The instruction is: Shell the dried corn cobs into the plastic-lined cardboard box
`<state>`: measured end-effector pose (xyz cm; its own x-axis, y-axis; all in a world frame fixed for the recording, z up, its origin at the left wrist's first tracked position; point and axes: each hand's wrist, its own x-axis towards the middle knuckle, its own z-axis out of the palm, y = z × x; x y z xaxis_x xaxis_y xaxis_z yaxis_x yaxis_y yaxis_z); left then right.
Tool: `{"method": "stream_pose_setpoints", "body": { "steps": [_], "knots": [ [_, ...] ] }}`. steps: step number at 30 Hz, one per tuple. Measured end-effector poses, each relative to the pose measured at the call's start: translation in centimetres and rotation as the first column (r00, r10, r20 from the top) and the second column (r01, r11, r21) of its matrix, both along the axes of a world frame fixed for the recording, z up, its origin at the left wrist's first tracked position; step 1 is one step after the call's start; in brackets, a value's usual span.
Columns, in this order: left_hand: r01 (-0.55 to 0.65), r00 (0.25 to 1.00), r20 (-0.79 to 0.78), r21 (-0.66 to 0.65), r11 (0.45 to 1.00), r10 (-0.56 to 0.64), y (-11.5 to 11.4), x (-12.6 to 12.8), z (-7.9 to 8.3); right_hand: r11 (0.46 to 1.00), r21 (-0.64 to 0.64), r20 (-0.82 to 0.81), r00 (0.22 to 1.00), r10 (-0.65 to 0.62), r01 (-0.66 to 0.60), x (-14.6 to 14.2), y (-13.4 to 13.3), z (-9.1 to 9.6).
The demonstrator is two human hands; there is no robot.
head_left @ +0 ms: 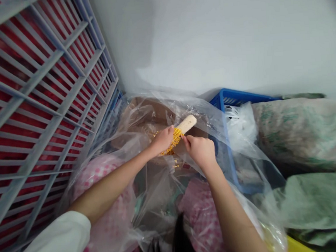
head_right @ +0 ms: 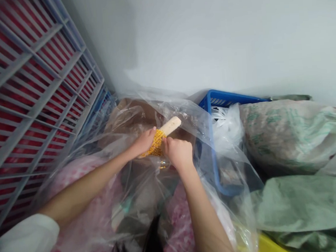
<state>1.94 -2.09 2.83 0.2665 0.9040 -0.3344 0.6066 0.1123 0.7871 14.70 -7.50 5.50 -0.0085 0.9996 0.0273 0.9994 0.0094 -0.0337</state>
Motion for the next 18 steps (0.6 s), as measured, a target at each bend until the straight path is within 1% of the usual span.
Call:
{"method": "stream_pose_setpoints", "body": {
  "steps": [1, 2, 3, 4, 5, 6, 7, 8, 10, 11, 12, 15, 18],
  "knots": [
    [-0.020, 0.990, 0.131, -0.158, 0.987, 0.041, 0.3, 0.0, 0.1, 0.999, 0.038, -0.047, 0.999, 0.002, 0.000, 0.3, 0.1, -0.2],
    [-0.007, 0.963, 0.250, -0.331, 0.944, 0.095, 0.6, -0.1, 0.4, 0.997, 0.083, -0.096, 0.995, 0.003, 0.005, 0.6, 0.2, -0.3],
    [0.037, 0.925, 0.347, -0.489, 0.872, 0.156, 1.0, -0.3, 0.6, 0.992, 0.125, -0.141, 0.990, 0.004, 0.014, 0.8, 0.3, -0.3],
    [0.096, 0.881, 0.419, -0.611, 0.786, 0.218, 1.3, -0.5, 0.9, 0.987, 0.159, -0.177, 0.984, 0.004, 0.025, 1.0, 0.4, -0.4],
    [0.152, 0.838, 0.470, -0.691, 0.707, 0.279, 1.5, -0.8, 1.2, 0.982, 0.183, -0.206, 0.979, -0.001, 0.039, 1.1, 0.4, -0.4],
    [0.182, 0.798, 0.500, -0.733, 0.655, 0.338, 1.7, -1.1, 1.4, 0.978, 0.198, -0.234, 0.972, -0.011, 0.059, 1.2, 0.4, -0.3],
    [0.174, 0.764, 0.510, -0.752, 0.636, 0.394, 1.9, -1.4, 1.5, 0.975, 0.207, -0.269, 0.963, -0.028, 0.086, 1.3, 0.4, -0.2],
    [0.134, 0.737, 0.510, -0.753, 0.644, 0.443, 1.9, -1.6, 1.6, 0.971, 0.210, -0.314, 0.948, -0.043, 0.114, 1.3, 0.3, -0.1],
    [0.009, 0.693, 0.507, -0.717, 0.697, 0.513, 2.0, -1.7, 1.5, 0.965, 0.204, -0.441, 0.895, -0.061, 0.166, 1.2, 0.3, 0.1],
    [-0.046, 0.673, 0.512, -0.692, 0.720, 0.534, 1.9, -1.6, 1.4, 0.963, 0.194, -0.514, 0.855, -0.063, 0.187, 1.1, 0.3, 0.2],
    [-0.081, 0.655, 0.522, -0.671, 0.737, 0.547, 1.8, -1.4, 1.3, 0.962, 0.180, -0.586, 0.808, -0.061, 0.204, 1.0, 0.4, 0.1],
    [-0.129, 0.614, 0.559, -0.625, 0.770, 0.557, 1.6, -0.9, 1.1, 0.968, 0.114, -0.760, 0.648, -0.059, 0.223, 0.4, 0.8, -0.4],
    [-0.189, 0.563, 0.582, -0.600, 0.777, 0.587, 1.3, -0.5, 1.1, 0.974, 0.039, -0.865, 0.495, -0.079, 0.225, -0.1, 1.4, -1.4]
  ]
}}
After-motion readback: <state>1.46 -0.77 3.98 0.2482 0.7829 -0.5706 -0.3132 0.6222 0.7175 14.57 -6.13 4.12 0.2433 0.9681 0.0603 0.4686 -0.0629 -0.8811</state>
